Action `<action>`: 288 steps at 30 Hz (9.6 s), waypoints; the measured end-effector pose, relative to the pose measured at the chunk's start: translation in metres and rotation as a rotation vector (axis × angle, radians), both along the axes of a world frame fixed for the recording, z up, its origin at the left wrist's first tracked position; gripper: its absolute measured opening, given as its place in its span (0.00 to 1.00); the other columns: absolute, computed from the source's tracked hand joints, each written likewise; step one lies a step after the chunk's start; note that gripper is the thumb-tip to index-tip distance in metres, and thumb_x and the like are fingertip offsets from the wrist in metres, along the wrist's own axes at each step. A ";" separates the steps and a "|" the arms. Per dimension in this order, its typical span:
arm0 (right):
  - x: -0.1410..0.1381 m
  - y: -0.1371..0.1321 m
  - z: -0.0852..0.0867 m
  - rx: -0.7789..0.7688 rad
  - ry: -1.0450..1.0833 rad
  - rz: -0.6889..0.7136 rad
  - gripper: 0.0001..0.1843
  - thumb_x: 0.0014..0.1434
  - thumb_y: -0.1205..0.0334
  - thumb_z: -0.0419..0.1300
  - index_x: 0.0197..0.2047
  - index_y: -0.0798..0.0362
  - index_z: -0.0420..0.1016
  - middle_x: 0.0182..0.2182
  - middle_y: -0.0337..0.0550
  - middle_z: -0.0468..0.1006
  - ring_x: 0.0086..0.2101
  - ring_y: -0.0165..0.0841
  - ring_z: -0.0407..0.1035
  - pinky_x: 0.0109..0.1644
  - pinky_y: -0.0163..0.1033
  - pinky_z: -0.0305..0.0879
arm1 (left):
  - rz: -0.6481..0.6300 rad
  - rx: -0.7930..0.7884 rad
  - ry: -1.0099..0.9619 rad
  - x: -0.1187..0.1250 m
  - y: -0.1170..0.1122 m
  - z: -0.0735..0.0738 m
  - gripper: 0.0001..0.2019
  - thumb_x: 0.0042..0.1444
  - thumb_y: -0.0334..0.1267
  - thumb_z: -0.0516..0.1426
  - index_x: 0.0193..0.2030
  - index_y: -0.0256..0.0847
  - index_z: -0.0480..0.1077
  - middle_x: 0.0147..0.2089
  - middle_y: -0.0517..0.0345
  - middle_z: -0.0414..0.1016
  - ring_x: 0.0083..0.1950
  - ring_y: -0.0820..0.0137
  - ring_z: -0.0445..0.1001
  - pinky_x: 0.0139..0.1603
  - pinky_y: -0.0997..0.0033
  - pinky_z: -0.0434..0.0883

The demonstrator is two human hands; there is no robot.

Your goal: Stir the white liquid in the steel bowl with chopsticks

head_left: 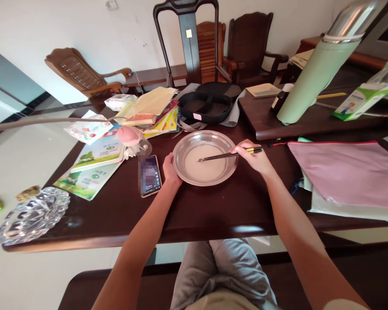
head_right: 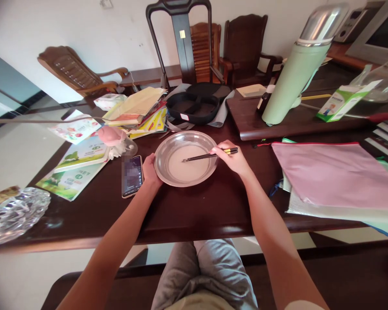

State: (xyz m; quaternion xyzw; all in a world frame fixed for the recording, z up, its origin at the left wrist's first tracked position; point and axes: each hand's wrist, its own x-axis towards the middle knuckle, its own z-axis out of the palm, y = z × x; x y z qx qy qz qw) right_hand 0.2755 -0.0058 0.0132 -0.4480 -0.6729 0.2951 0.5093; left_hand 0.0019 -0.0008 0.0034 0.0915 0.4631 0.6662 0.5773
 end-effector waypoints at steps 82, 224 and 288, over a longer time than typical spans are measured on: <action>0.007 -0.001 0.002 -0.062 0.056 0.031 0.27 0.59 0.32 0.63 0.27 0.47 0.84 0.31 0.44 0.84 0.37 0.40 0.78 0.47 0.45 0.71 | -0.049 0.048 0.020 0.000 0.000 -0.004 0.11 0.56 0.42 0.60 0.26 0.40 0.72 0.24 0.59 0.76 0.29 0.67 0.75 0.37 0.68 0.74; -0.002 -0.001 0.001 -0.023 -0.007 0.041 0.26 0.58 0.31 0.63 0.30 0.45 0.85 0.33 0.44 0.85 0.38 0.40 0.77 0.47 0.46 0.71 | -0.061 0.070 0.013 -0.003 0.003 -0.010 0.10 0.56 0.43 0.59 0.28 0.40 0.73 0.26 0.57 0.76 0.35 0.63 0.78 0.42 0.66 0.74; 0.014 0.001 0.002 -0.044 0.206 -0.143 0.29 0.59 0.32 0.62 0.21 0.47 0.78 0.22 0.41 0.80 0.29 0.38 0.76 0.46 0.47 0.73 | -0.037 0.042 0.021 0.000 0.001 -0.004 0.11 0.59 0.40 0.55 0.27 0.39 0.72 0.26 0.57 0.76 0.33 0.64 0.76 0.42 0.65 0.74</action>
